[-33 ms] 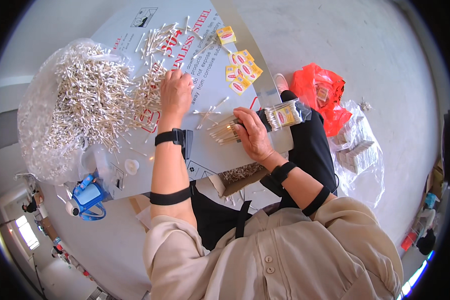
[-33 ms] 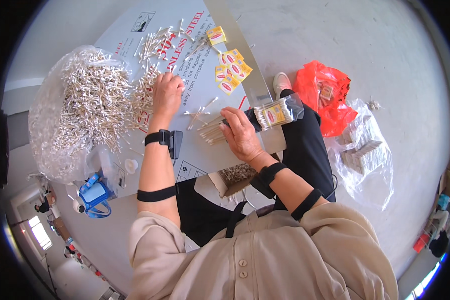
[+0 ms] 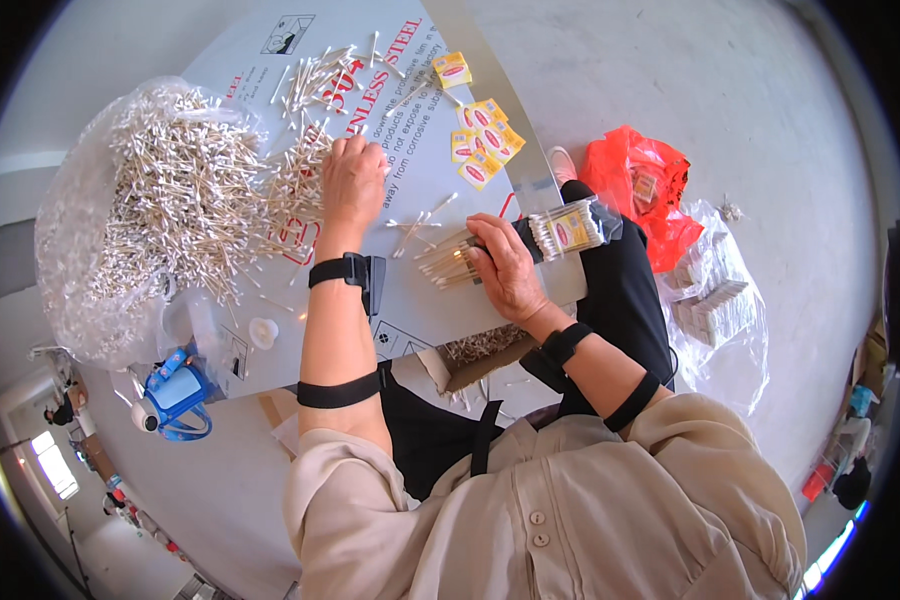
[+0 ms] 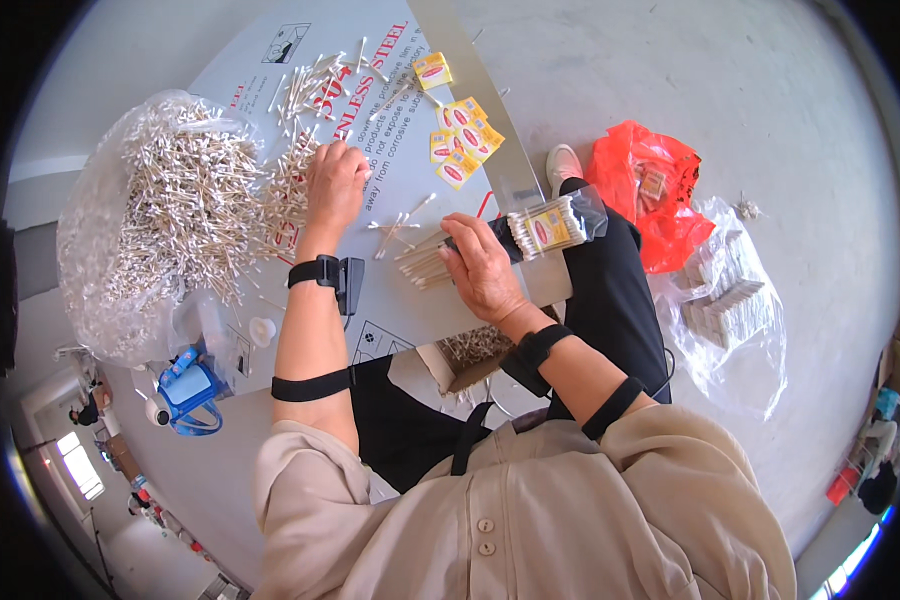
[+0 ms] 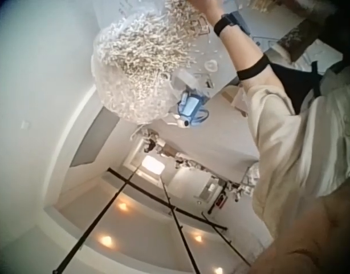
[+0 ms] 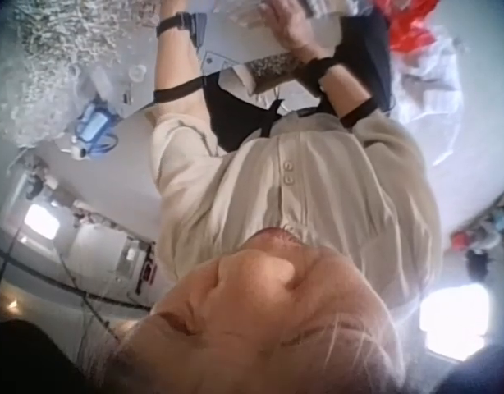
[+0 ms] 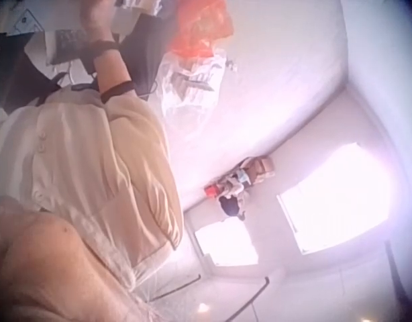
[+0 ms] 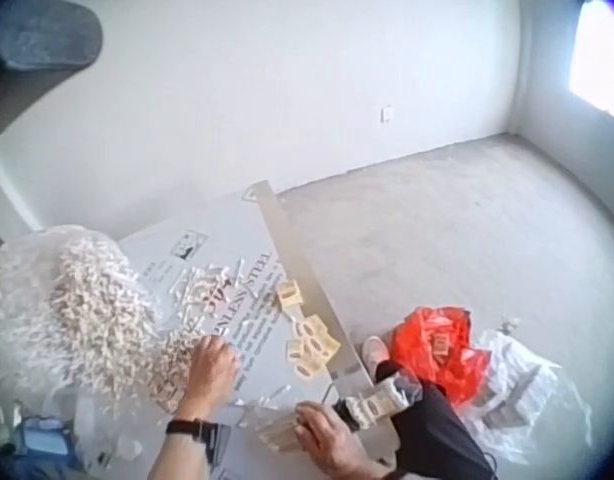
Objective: Manually organizing, counting, and packaging cotton swabs into plastic sleeves and applying labels.
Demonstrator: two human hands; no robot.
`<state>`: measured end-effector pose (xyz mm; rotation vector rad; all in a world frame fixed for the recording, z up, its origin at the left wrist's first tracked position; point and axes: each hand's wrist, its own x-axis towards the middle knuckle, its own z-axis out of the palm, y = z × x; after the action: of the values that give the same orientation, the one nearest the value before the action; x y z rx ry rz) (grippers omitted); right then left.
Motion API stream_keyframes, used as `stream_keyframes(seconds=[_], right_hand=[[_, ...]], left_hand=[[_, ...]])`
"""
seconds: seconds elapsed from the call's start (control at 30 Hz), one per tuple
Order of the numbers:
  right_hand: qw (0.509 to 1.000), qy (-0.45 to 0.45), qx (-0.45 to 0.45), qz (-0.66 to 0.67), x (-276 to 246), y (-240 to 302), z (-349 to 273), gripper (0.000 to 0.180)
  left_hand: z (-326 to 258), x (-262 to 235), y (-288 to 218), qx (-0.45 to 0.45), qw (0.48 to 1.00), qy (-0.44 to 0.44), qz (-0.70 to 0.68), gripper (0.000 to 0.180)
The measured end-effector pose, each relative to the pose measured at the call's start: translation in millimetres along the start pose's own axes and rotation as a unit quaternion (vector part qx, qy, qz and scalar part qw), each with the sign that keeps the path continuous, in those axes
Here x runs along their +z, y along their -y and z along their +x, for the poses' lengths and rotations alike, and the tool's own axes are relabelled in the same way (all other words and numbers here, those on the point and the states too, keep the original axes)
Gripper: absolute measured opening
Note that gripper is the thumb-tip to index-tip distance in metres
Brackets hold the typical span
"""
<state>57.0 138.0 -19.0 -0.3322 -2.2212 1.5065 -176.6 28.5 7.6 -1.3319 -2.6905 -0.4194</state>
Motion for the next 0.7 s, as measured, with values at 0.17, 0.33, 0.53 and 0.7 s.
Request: stream_keyframes(seconds=[0.17, 0.33, 0.53, 0.7], right_hand=[[1.0, -0.005, -0.006, 0.0, 1.9, 0.6, -0.2, 0.031], [0.999, -0.022, 0.018, 0.015, 0.8, -1.8, 0.1, 0.029], [0.999, -0.042, -0.001, -0.004, 0.2, -5.1, 0.7, 0.026], [0.999, -0.033, -0.002, -0.003, 4.4, -4.7, -0.7, 0.026]], left_hand=[[0.9, -10.3, -7.9, -0.193, 0.905, -0.063, -0.375, 0.005], [-73.1, -46.4, -46.8, -0.24, 0.795, 0.092, -0.549, 0.006], [-146.2, -47.0, -85.1, -0.204, 0.873, 0.122, -0.426, 0.005], [-106.4, -33.4, -69.3, -0.132, 0.972, -0.052, -0.187, 0.023]])
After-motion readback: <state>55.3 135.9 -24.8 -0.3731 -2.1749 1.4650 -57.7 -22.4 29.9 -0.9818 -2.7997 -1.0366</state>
